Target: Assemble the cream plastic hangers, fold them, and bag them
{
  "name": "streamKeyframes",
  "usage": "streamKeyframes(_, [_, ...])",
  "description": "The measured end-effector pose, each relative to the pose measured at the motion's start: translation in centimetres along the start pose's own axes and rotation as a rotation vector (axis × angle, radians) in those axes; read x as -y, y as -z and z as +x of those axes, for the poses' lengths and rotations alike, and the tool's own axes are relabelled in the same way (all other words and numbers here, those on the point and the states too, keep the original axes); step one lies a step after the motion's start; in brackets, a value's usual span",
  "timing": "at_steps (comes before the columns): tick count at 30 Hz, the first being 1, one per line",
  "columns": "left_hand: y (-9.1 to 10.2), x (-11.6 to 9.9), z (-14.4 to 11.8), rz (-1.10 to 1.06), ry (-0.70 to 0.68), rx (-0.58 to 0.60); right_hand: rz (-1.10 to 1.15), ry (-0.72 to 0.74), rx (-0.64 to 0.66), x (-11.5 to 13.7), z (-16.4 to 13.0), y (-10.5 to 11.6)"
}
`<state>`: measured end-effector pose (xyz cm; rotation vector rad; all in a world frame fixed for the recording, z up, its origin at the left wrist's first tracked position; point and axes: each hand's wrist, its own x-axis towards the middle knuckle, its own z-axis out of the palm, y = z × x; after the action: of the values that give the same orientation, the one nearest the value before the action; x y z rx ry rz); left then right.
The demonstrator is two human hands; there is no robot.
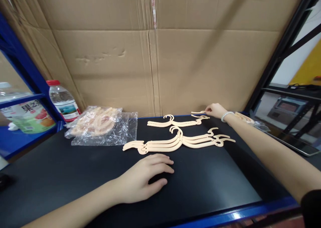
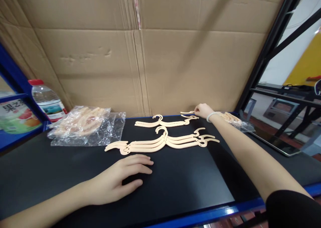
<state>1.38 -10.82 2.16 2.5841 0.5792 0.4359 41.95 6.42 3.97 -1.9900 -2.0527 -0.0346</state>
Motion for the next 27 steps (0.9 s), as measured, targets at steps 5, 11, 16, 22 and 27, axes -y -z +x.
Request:
streamKeyframes(5, [-0.4, 0.1, 0.4, -0.395, 0.201, -0.176, 0.177, 0.114, -0.208, 4.1, -3.2, 2.0])
streamKeyframes(11, [-1.0, -0.8, 1.4, -0.936, 0.372, -0.415, 0.688, 0.499, -0.078, 15.1, -11.6, 1.5])
streamKeyframes(16, [-0.9, -1.4, 1.3, -0.918, 0.424, -0.568, 0.928, 0.609, 0.194, 20.6, -15.6, 1.1])
streamKeyframes(22, [-0.8, -0.7, 1.2, -0.972, 0.493, -0.682, 0.695, 0.628, 0.123, 17.4, -10.9, 2.2])
streamKeyframes(27, [-0.8, -0.2, 0.9, -0.972, 0.550, -0.708, 0.172, 0.570, 0.070, 12.3, -5.5, 0.4])
